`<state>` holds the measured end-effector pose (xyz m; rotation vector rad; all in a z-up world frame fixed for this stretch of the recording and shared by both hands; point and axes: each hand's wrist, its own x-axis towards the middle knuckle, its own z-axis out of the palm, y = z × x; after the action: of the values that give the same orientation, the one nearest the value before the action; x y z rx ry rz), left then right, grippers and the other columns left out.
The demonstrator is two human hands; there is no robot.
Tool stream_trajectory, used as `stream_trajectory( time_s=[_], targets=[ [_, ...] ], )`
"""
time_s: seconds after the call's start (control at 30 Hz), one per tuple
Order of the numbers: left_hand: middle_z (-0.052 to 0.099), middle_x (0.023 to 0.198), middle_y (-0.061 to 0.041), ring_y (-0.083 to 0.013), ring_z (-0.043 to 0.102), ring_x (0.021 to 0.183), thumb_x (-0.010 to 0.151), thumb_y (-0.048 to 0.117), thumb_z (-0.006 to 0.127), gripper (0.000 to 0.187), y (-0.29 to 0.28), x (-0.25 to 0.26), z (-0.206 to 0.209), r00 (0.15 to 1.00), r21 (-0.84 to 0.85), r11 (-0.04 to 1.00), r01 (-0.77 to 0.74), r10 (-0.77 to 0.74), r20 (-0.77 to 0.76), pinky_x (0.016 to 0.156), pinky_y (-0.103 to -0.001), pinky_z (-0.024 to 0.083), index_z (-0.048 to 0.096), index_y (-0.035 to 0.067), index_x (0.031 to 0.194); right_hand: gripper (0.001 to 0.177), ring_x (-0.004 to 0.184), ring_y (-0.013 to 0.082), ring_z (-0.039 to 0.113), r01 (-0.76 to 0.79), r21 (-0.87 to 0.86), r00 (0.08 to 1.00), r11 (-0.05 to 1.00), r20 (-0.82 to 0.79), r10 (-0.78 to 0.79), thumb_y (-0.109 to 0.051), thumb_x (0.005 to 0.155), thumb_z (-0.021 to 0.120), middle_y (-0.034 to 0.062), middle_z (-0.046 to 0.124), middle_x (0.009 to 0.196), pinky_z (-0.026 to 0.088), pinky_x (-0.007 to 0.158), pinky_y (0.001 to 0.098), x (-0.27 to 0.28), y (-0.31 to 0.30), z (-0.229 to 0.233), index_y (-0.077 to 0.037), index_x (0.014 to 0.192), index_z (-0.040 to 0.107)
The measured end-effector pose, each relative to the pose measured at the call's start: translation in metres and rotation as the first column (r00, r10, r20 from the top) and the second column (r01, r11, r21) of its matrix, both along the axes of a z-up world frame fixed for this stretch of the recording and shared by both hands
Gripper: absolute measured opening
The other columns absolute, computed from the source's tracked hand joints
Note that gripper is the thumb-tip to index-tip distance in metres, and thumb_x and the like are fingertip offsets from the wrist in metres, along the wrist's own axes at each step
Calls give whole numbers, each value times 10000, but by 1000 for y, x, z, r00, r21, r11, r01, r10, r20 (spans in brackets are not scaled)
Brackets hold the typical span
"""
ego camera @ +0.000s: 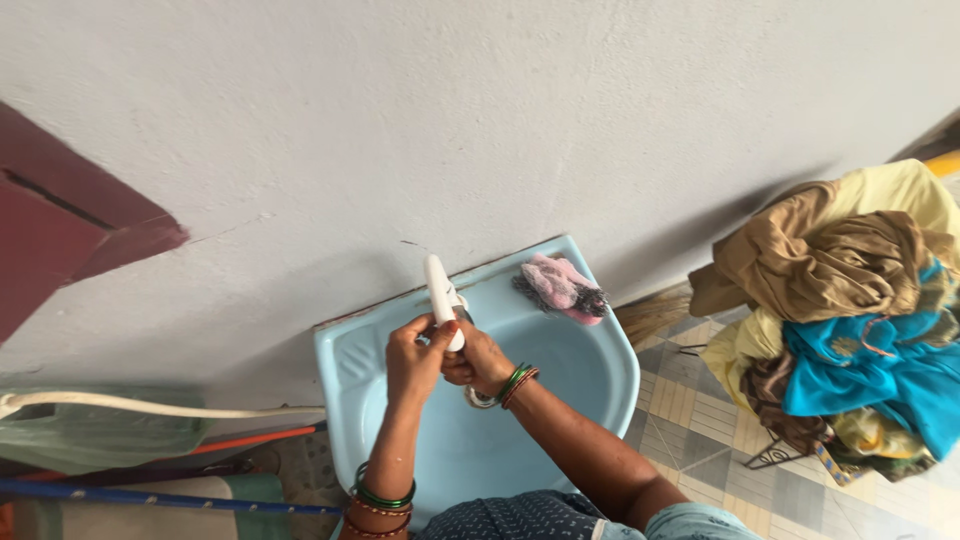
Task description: The person wipes down a blue pedestal sink with a cloth, cleans the faucet, and scrubs the area around the drain.
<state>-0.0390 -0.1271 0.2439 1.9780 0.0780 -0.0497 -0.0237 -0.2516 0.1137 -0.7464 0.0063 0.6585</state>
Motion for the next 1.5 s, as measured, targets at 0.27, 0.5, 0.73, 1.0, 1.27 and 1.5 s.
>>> stream_trajectory(
  time_s=[0.27,0.5,0.73,1.0,1.27,1.5],
  targets=[
    [734,820,-45,-175,717,673,863,318,752,326,-10,-8,-3,995,-122,989,-84,76,-64,570,-327,572,750,56,1057,578,535,84,483,709,-209,705,674,251,-663,-530,1026,317,-21,565,666,388,476,262,-10,52,-3,-64,1003,658],
    [730,863,-53,-201,693,784,898,330,757,319,-13,-4,0,996,-61,995,-81,82,19,697,-366,539,753,56,1060,500,384,52,312,89,22,996,996,-11,-89,-506,1073,358,-84,368,536,232,343,242,1,1,7,-115,829,551],
    [728,805,-56,-223,741,725,865,295,749,289,-21,-4,8,995,-108,994,-30,20,-100,662,-379,588,730,29,978,482,433,64,339,328,-62,943,943,-39,-331,-522,1060,383,-60,394,567,268,404,245,-6,8,-16,-118,852,543],
    [741,837,-43,-196,752,765,849,291,761,287,-12,3,6,998,-95,994,-44,40,-39,676,-361,594,737,59,1017,387,445,61,326,481,8,877,877,-32,-480,-457,1006,467,-76,406,618,245,380,246,-2,24,-13,-91,942,575],
    [738,814,-16,-176,721,774,808,261,799,276,-17,8,-7,993,-178,984,9,-30,-115,709,-357,553,740,59,985,440,432,67,335,287,-60,954,956,-78,-291,-453,1054,403,-60,393,565,267,393,240,-4,-10,10,-83,892,577],
    [682,777,-44,-160,660,740,853,284,800,273,-9,8,-11,998,-153,987,39,-48,-52,702,-350,542,757,35,959,428,583,106,500,761,-41,648,648,-16,-762,-407,1060,417,3,527,680,411,526,299,12,36,-33,-45,868,541]
  ],
)
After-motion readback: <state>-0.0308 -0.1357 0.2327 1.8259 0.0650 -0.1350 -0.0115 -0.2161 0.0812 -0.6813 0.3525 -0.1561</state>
